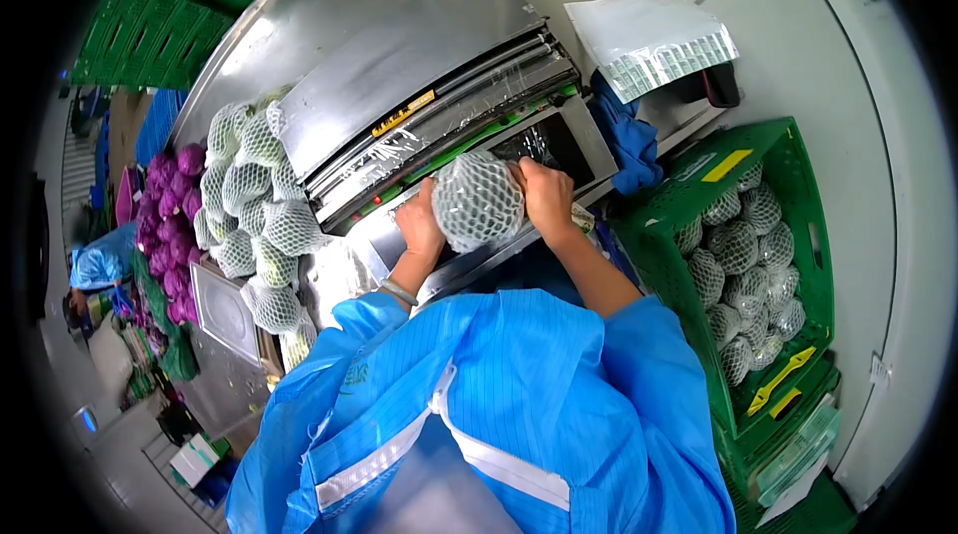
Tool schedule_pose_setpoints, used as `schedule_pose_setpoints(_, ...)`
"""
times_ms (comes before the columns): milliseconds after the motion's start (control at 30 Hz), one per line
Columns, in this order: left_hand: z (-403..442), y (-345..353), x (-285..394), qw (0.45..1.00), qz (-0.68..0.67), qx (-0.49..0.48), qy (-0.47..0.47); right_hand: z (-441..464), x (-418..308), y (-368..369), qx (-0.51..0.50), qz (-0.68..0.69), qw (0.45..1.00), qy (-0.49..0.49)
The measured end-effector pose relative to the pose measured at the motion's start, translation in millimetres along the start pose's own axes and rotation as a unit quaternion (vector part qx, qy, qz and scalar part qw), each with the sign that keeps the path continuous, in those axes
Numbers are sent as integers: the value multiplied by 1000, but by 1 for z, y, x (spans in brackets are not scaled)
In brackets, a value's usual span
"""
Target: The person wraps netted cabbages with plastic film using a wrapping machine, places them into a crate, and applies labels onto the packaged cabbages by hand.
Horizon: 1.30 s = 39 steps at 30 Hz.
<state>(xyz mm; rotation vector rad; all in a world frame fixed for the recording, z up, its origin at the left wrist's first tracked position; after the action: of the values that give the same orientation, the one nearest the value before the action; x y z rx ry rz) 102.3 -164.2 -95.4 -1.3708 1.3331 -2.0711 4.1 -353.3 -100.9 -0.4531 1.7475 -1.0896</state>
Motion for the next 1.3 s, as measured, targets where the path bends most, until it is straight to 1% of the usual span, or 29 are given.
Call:
schedule_pose_setpoints(33, -2, 15, -3, 978, -207, 7, -7, -10, -5, 2, 7, 272, 959, 78)
schedule_pose_setpoints(67, -15, 37, -11, 914, -405, 6, -18, -26, -17, -2, -28, 419, 903, 87)
schedule_pose_setpoints(100, -21, 9, 16, 909, -417, 0, 8, -42, -28, -6, -58, 553, 824, 108)
schedule_pose_setpoints(167, -35, -50, 70, 896, -440, -16, 59, -74, -36, 3, -133, 462, 877, -24)
schedule_pose_setpoints(200, -40, -68, 87, 884, -454, -65, 88, -91, -40, 7, -158, 416, 890, -94)
schedule_pose_setpoints(233, -46, -81, 98, 869, -467, -114, 117, -106, -81, -47, -227, 426, 875, -45)
schedule_pose_setpoints(267, -49, -91, 109, 851, -461, -68, 243, -121, -88, -56, -233, 386, 891, -52)
schedule_pose_setpoints(333, -52, -94, 112, 852, -484, -108, 166, -137, -101, -80, -262, 469, 840, -77)
schedule_pose_setpoints(367, -54, -97, 117, 851, -492, -130, 127, -142, -104, -92, -241, 400, 872, -147)
schedule_pose_setpoints(400, -52, -91, 128, 847, -498, -168, 77, -145, -109, -103, -198, 402, 877, -173)
schedule_pose_setpoints(433, -57, -88, 149, 810, -537, -231, 54, -150, -116, -110, -156, 404, 880, -197)
schedule_pose_setpoints(467, -65, -79, 159, 783, -554, -281, 12, -152, -119, -120, -50, 372, 887, -270)
schedule_pose_setpoints(567, -90, -56, 168, 701, -550, -445, -87, -177, -118, -155, 99, 173, 940, -275)
schedule_pose_setpoints(600, -95, -60, 162, 670, -559, -475, -116, -186, -110, -164, 88, 69, 966, -233)
schedule_pose_setpoints(633, -100, -68, 155, 634, -568, -503, -149, -198, -104, -178, 148, 40, 965, -212)
schedule_pose_setpoints(700, -106, -84, 150, 562, -596, -532, -215, -210, -91, -208, 265, 65, 932, -239)
schedule_pose_setpoints(733, -110, -88, 153, 523, -612, -540, -245, -209, -75, -203, 130, 262, 939, -184)
schedule_pose_setpoints(767, -117, -87, 160, 487, -628, -540, -279, -220, -62, -193, -58, 513, 844, -146)
schedule_pose_setpoints(833, -132, -75, 187, 421, -647, -539, -336, -250, -40, -201, -94, 406, 883, -215)
schedule_pose_setpoints(867, -143, -65, 204, 392, -654, -537, -362, -267, -24, -203, -57, 317, 926, -197)
schedule_pose_setpoints(933, -161, -40, 239, 346, -654, -535, -407, -295, 13, -211, -28, 404, 910, -92)
schedule_pose_setpoints(967, -168, -27, 257, 336, -646, -541, -421, -307, 35, -218, -8, 442, 896, -44)
schedule_pose_setpoints(1000, -174, -13, 276, 339, -632, -555, -423, -322, 60, -223, 2, 424, 906, 4)
schedule_pose_setpoints(1033, -178, 1, 292, 381, -603, -587, -383, -342, 84, -228, 61, 367, 928, 35)
schedule_pose_setpoints(1067, -178, 16, 305, 488, -538, -641, -246, -362, 103, -241, 106, 333, 931, 103)
schedule_pose_setpoints(1100, -183, 34, 336, 472, -570, -644, -193, -381, 120, -258, 147, 296, 928, 169)
schedule_pose_setpoints(1167, -203, 59, 399, 536, -533, -622, -205, -418, 138, -294, 245, 149, 944, 162)
schedule_pose_setpoints(1233, -229, 93, 457, 540, -508, -662, -103, -448, 155, -320, 304, 19, 936, 175)
schedule_pose_setpoints(1300, -253, 132, 503, 494, -505, -707, -41, -474, 177, -336, 319, -87, 920, 211)
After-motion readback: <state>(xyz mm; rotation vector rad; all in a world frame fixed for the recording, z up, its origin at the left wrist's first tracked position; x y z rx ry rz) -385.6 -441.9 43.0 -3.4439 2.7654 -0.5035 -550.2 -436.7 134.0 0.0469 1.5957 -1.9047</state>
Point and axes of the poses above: each hand's wrist, its own z-axis towards the middle knuckle, its own y-axis out of the palm, x = y × z, the point moved 5 cm from there along z, towards the middle knuckle, and after that the axes turned 13 degrees about -z, right-handed, at the moved point
